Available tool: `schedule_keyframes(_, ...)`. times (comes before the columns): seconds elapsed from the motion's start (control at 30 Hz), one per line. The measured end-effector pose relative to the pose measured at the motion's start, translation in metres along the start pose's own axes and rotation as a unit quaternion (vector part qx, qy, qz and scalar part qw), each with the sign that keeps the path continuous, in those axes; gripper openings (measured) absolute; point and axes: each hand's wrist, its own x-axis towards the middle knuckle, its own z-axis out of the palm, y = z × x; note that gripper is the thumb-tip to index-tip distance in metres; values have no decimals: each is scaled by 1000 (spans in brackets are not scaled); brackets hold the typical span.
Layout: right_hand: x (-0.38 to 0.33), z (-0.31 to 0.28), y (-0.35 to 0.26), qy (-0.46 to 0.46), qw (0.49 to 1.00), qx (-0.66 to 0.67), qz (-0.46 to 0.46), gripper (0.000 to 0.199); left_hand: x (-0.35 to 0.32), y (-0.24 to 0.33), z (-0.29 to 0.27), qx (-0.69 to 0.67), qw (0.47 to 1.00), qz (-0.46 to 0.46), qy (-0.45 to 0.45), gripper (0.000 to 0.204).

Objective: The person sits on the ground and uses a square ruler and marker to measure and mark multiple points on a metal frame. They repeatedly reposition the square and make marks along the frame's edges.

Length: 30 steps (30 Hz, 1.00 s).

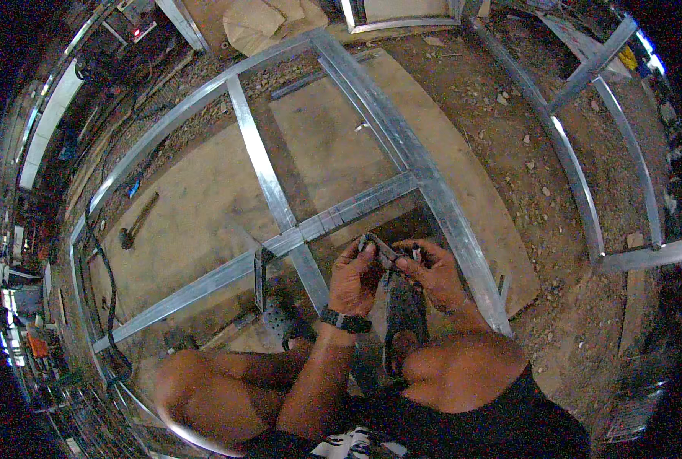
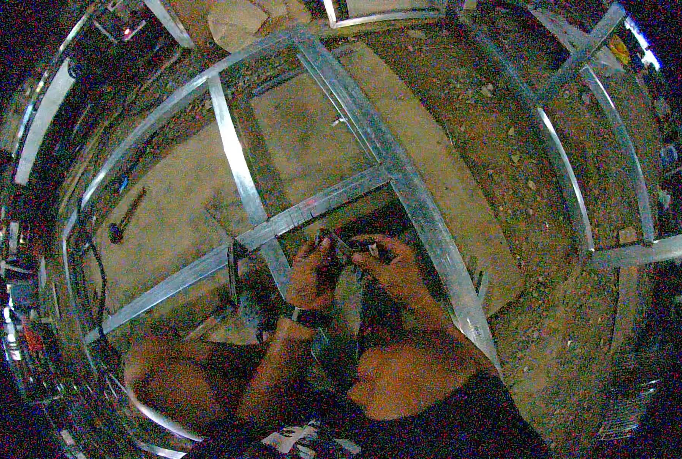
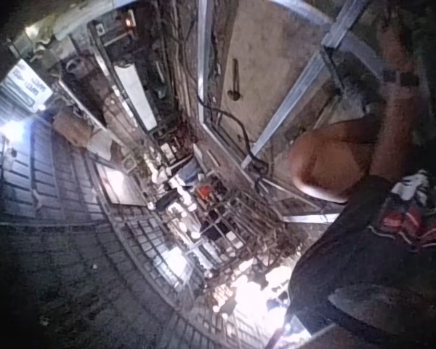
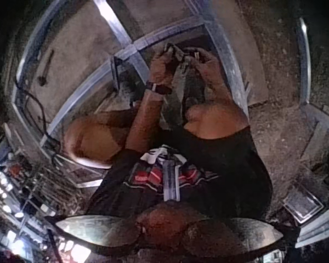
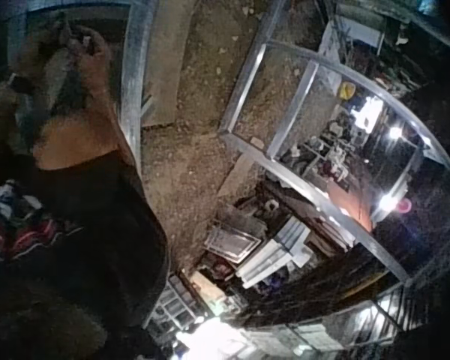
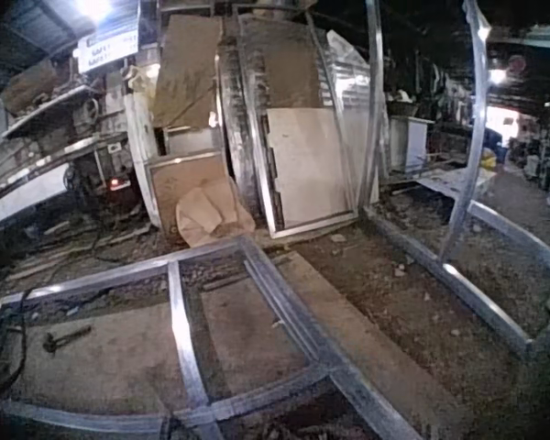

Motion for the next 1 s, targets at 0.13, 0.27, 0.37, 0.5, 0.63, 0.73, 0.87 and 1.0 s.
schedule_keyframes(0.13, -6, 3, -17, -21, 1000, 4, 9, 30, -2, 7, 4, 30, 1000, 2, 0, 21)
schedule_keyframes(0.27, -6, -4, -8, -45, 997, -46, -46, 30, -8, 6, 10, 116, 991, 62, 22, 22)
schedule_keyframes(0.37, -6, 3, -12, -57, 997, -27, -48, 27, -4, 13, 0, 75, 997, 33, 3, 24)
schedule_keyframes(0.5, -8, 2, -13, -32, 997, -60, -45, 26, -8, 15, 8, 99, 994, 20, 44, 24)
schedule_keyframes(0.63, -12, 3, -18, -20, 997, -65, -42, 27, -15, 19, 24, 108, 992, 41, 53, 23)
schedule_keyframes(0.73, -12, 6, -18, -22, 996, -78, -48, 28, -11, 16, 14, 90, 993, 48, 51, 23)
schedule_keyframes(0.87, -10, 2, -15, -31, 991, -109, -77, 31, -8, 13, 7, 75, 995, 36, 56, 22)
schedule_keyframes(1.0, -9, -2, -13, -26, 980, -162, -117, 31, -4, 10, 6, 52, 997, 19, 55, 24)
